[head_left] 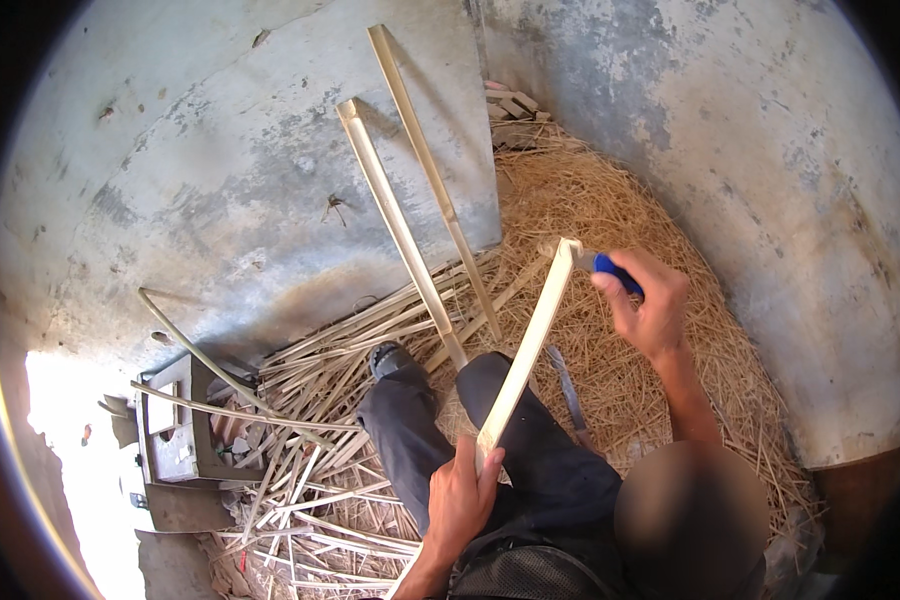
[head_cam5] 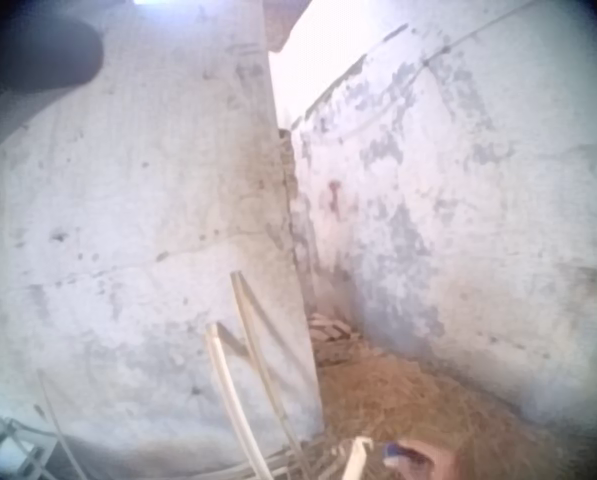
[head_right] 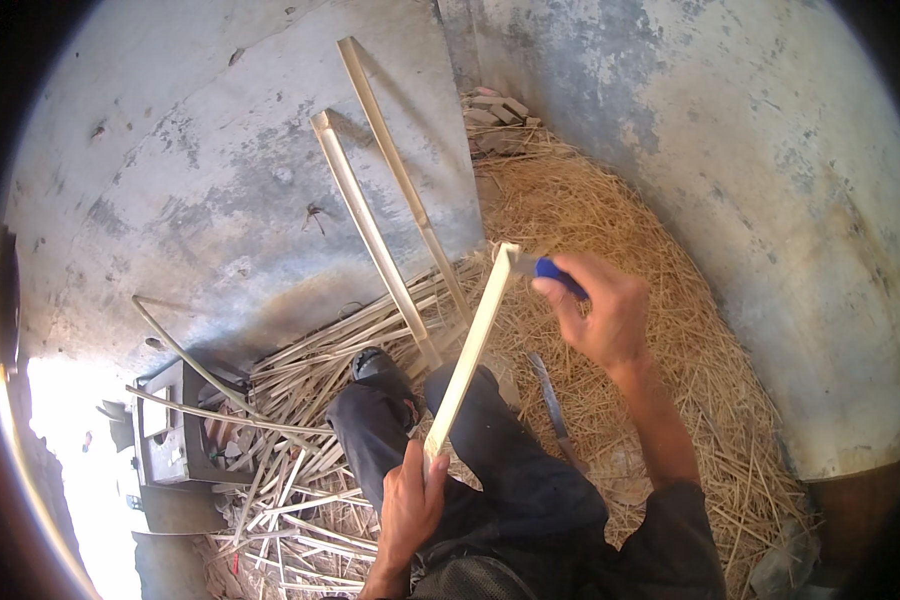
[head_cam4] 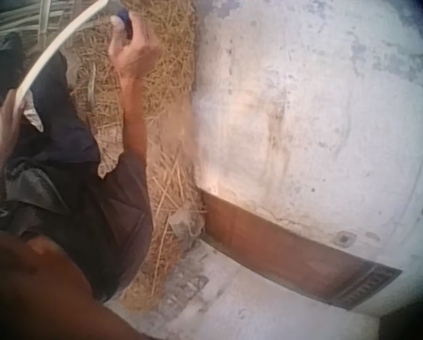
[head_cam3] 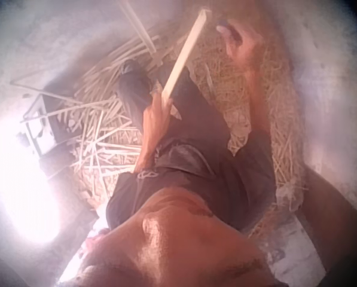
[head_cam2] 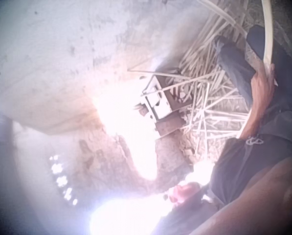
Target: The person sits on a straw-covered floor and uses a knife to shave thin strips from long bamboo poles. They hold the bamboo against their leg and repeatedly scrape the blade along the surface to remove the outer layer, creating a pile of shavings.
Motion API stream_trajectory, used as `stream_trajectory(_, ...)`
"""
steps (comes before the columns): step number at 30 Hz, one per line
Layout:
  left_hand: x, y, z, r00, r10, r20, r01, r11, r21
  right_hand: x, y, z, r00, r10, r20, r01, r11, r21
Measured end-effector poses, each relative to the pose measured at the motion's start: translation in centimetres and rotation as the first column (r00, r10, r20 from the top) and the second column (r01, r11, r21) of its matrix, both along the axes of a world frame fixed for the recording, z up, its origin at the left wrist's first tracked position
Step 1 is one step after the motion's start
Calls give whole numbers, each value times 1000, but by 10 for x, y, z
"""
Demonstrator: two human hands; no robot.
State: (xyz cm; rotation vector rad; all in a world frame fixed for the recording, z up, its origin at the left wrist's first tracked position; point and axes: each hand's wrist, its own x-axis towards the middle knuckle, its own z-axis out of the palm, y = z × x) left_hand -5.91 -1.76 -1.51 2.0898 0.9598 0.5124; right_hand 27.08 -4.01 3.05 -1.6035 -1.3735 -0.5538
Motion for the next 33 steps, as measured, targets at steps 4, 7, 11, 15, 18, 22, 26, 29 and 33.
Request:
stream_trajectory(4,-9,-1,1,1000,18,-11,-19,998,-59,32,-6,-2,987,-124,-107,120,992,-44)
stream_trajectory(7,-10,3,2,999,34,13,-33,997,-65,30,-19,1,969,-149,-198,127,985,-118)
stream_trajectory(11,4,10,7,995,54,87,-47,996,-79,-31,-23,-14,961,163,-222,-194,973,-128)
stream_trajectory(15,20,14,14,990,71,122,-65,997,-50,-82,-29,-29,941,313,-130,-334,918,-211)
stream_trajectory(18,28,14,17,988,74,136,-72,997,-18,-96,-29,-32,945,308,-111,-326,919,-222)
stream_trajectory(22,33,13,23,989,78,125,-83,996,33,-101,-27,-38,945,308,-111,-325,925,-199)
stream_trajectory(26,34,12,22,988,89,126,-97,993,62,-100,-26,-38,949,303,-87,-314,929,-194)
stream_trajectory(29,34,12,23,988,97,120,-102,994,35,-97,-26,-34,951,303,-58,-309,932,-189)
stream_trajectory(33,32,11,25,989,82,124,-79,997,-25,-96,-25,-30,955,295,-32,-296,938,-179)
